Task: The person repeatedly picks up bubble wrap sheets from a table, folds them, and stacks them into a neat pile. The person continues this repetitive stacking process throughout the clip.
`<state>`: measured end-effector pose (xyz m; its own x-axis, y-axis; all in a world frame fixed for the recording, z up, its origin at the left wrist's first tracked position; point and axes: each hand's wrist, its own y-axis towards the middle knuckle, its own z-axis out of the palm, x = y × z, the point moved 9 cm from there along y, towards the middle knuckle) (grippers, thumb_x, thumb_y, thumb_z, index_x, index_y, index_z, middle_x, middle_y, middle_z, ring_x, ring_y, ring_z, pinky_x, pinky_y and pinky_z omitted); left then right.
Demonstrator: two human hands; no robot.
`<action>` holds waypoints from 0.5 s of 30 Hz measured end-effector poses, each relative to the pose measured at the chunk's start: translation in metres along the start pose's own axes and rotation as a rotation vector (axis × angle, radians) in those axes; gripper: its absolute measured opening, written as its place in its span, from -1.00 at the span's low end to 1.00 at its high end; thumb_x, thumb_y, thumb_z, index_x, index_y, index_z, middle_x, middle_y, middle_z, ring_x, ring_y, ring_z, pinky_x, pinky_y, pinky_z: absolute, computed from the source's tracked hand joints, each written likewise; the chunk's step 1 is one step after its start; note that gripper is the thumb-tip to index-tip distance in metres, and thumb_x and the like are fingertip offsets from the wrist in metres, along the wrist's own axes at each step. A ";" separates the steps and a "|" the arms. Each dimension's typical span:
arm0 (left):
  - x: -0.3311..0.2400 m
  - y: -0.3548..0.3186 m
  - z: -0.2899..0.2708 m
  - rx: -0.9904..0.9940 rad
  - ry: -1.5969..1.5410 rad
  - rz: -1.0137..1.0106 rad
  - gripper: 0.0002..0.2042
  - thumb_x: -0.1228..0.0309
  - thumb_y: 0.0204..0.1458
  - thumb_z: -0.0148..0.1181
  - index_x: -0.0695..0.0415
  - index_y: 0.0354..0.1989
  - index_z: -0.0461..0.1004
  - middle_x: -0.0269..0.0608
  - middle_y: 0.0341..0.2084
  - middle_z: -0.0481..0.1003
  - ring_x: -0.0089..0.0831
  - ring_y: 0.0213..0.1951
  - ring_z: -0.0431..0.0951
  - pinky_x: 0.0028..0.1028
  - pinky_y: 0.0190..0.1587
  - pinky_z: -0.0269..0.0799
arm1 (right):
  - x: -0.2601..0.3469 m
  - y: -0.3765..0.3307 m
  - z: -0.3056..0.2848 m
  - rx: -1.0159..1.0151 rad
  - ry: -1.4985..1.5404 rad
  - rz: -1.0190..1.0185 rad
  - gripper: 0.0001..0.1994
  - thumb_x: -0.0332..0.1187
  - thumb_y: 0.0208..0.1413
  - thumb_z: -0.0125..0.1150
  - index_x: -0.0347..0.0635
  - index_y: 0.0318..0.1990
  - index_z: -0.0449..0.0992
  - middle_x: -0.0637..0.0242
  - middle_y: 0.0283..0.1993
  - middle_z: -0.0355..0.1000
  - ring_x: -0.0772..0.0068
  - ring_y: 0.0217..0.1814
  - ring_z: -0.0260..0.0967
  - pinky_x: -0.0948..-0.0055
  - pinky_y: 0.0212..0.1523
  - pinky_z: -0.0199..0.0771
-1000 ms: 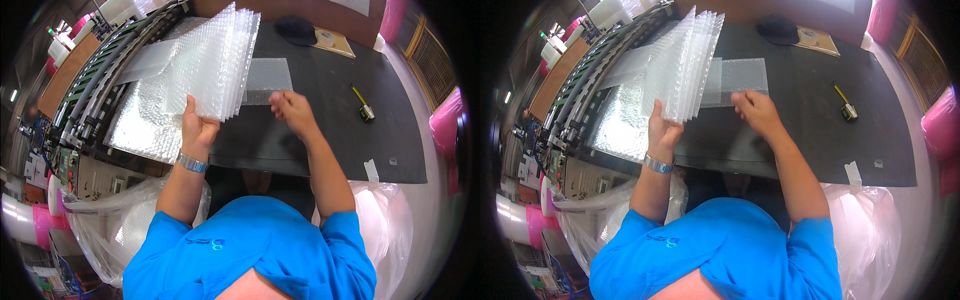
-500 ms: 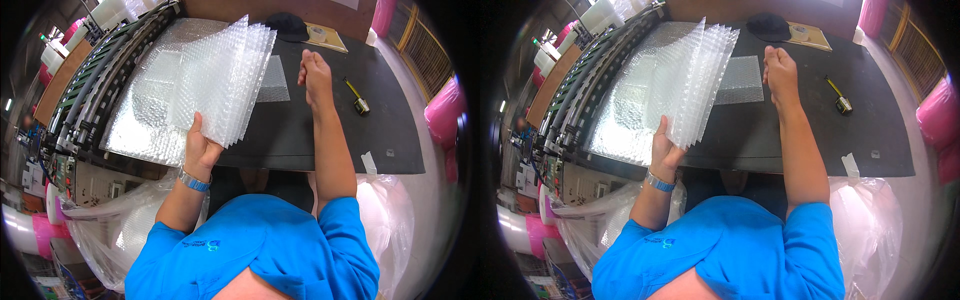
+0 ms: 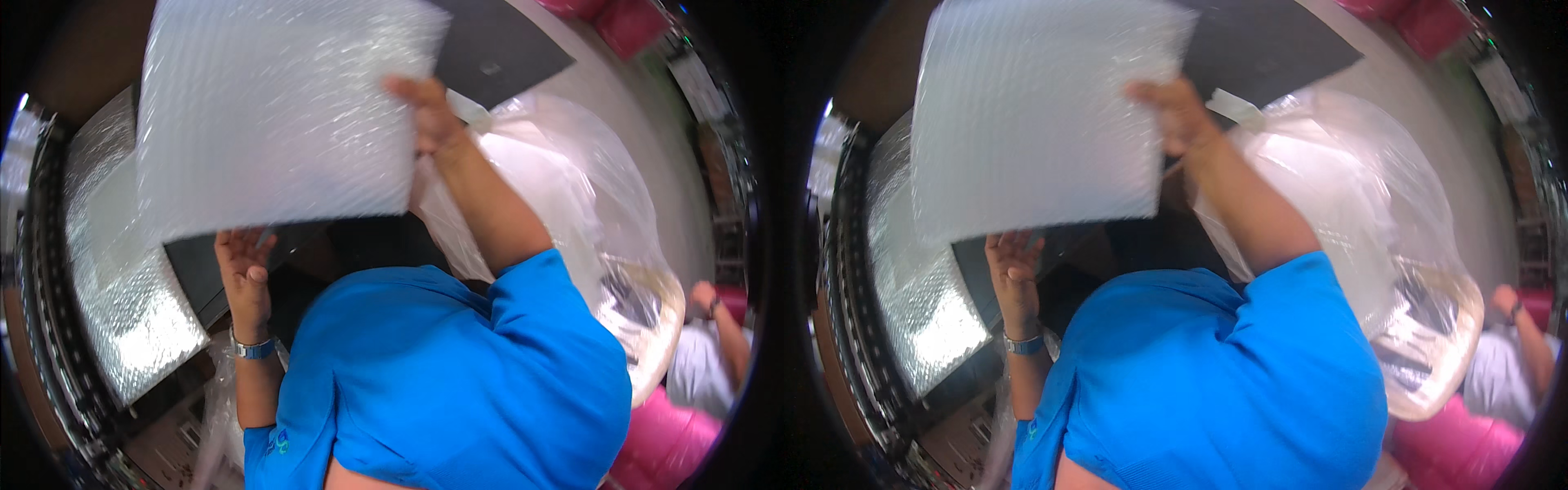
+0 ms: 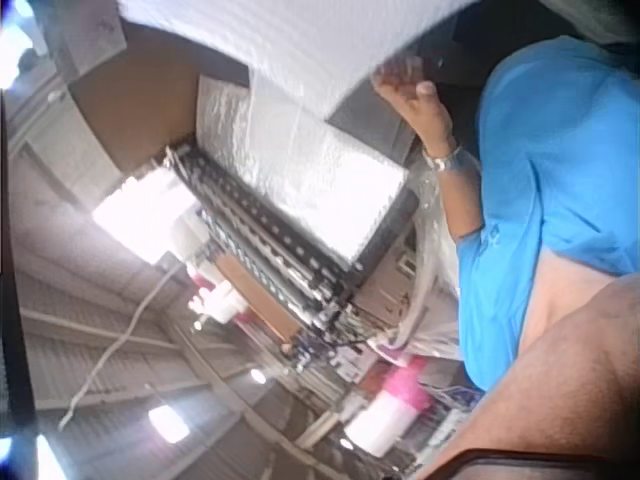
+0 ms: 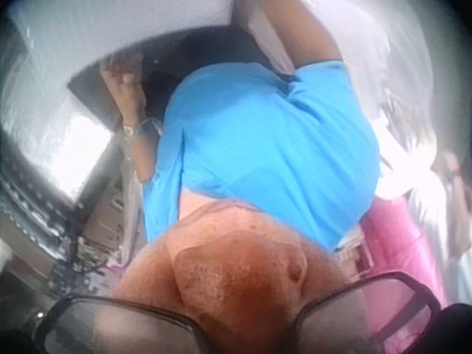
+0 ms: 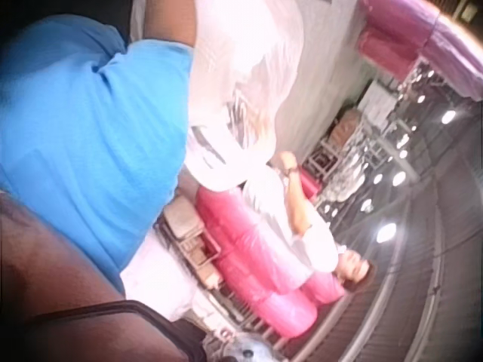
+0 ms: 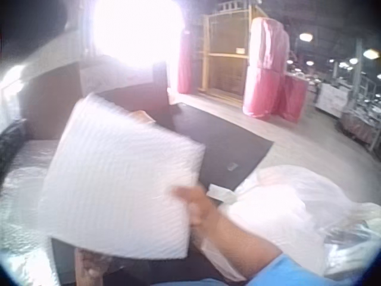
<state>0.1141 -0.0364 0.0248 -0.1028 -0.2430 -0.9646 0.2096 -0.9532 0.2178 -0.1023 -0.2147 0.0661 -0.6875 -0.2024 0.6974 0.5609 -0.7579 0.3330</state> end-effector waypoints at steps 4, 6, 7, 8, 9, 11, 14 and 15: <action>0.010 0.007 -0.009 -0.037 0.169 -0.085 -0.48 0.26 -0.01 0.09 0.13 0.10 0.10 -0.11 0.02 0.21 -0.33 0.00 0.29 -0.38 -0.02 0.28 | 0.122 -0.133 -0.174 -0.621 -0.153 -0.195 -0.72 -0.34 -0.04 0.11 -0.30 -0.18 0.39 0.30 -0.28 0.43 0.49 -0.38 0.42 0.53 -0.43 0.47; 0.019 0.007 -0.018 -0.073 0.122 -0.107 -0.55 0.37 0.00 0.07 0.17 0.07 0.14 -0.09 0.00 0.22 -0.36 -0.05 0.33 -0.42 -0.06 0.31 | 0.167 -0.218 -0.216 -0.638 -0.052 -0.117 -0.66 -0.26 -0.03 0.10 -0.29 -0.13 0.37 0.28 -0.25 0.42 0.50 -0.34 0.41 0.54 -0.37 0.47; 0.021 0.007 -0.019 -0.075 0.103 -0.103 -0.56 0.39 0.00 0.06 0.17 0.07 0.14 -0.08 -0.01 0.23 -0.37 -0.06 0.34 -0.43 -0.07 0.32 | 0.185 -0.272 -0.238 -0.815 -0.213 -0.152 -0.62 -0.25 -0.05 0.11 -0.29 -0.10 0.35 0.27 -0.21 0.41 0.44 -0.26 0.38 0.47 -0.25 0.41; 0.023 0.007 -0.019 -0.076 0.084 -0.098 -0.57 0.41 0.01 0.05 0.18 0.06 0.15 -0.08 -0.01 0.23 -0.38 -0.07 0.34 -0.44 -0.08 0.33 | 0.202 -0.331 -0.257 -1.005 -0.377 -0.159 -0.59 -0.24 -0.06 0.12 -0.30 -0.07 0.34 0.26 -0.17 0.39 0.38 -0.18 0.35 0.41 -0.14 0.36; 0.024 0.006 -0.021 -0.082 0.070 -0.093 -0.59 0.43 0.01 0.03 0.18 0.06 0.15 -0.07 -0.02 0.24 -0.39 -0.08 0.35 -0.46 -0.09 0.33 | 0.205 -0.392 -0.272 -1.195 -0.482 -0.053 -0.57 -0.24 -0.08 0.14 -0.26 -0.05 0.33 0.26 -0.13 0.35 0.33 -0.11 0.30 0.33 -0.06 0.30; 0.026 0.003 -0.024 -0.095 0.057 -0.098 -0.60 0.44 0.02 0.02 0.18 0.05 0.16 -0.07 -0.03 0.24 -0.38 -0.08 0.35 -0.46 -0.09 0.34 | 0.179 -0.456 -0.256 -1.330 -0.448 0.268 -0.42 -0.19 -0.19 0.28 -0.20 0.01 0.26 0.26 -0.04 0.28 0.25 0.01 0.19 0.22 0.03 0.20; 0.024 0.007 -0.021 -0.068 0.046 -0.107 -0.63 0.44 0.04 -0.01 0.18 0.05 0.17 -0.08 -0.03 0.24 -0.38 -0.08 0.34 -0.46 -0.08 0.33 | 0.183 -0.575 -0.260 -1.967 -1.043 0.581 -0.34 -0.13 -0.21 0.28 -0.24 0.05 0.17 0.07 0.02 0.24 0.11 0.07 0.19 0.17 0.04 0.20; 0.024 0.007 -0.020 -0.064 0.044 -0.107 -0.64 0.43 0.05 -0.03 0.18 0.05 0.17 -0.08 -0.03 0.24 -0.38 -0.07 0.34 -0.46 -0.08 0.33 | 0.191 -0.591 -0.248 -2.169 -1.236 0.653 -0.33 -0.11 -0.20 0.26 -0.26 0.06 0.15 0.02 0.03 0.24 0.08 0.09 0.18 0.17 0.04 0.19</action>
<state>0.1330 -0.0457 0.0001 -0.0850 -0.1313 -0.9877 0.2618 -0.9594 0.1050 -0.6800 0.0408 -0.1550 0.1136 -0.8440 0.5242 -0.9654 -0.2185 -0.1426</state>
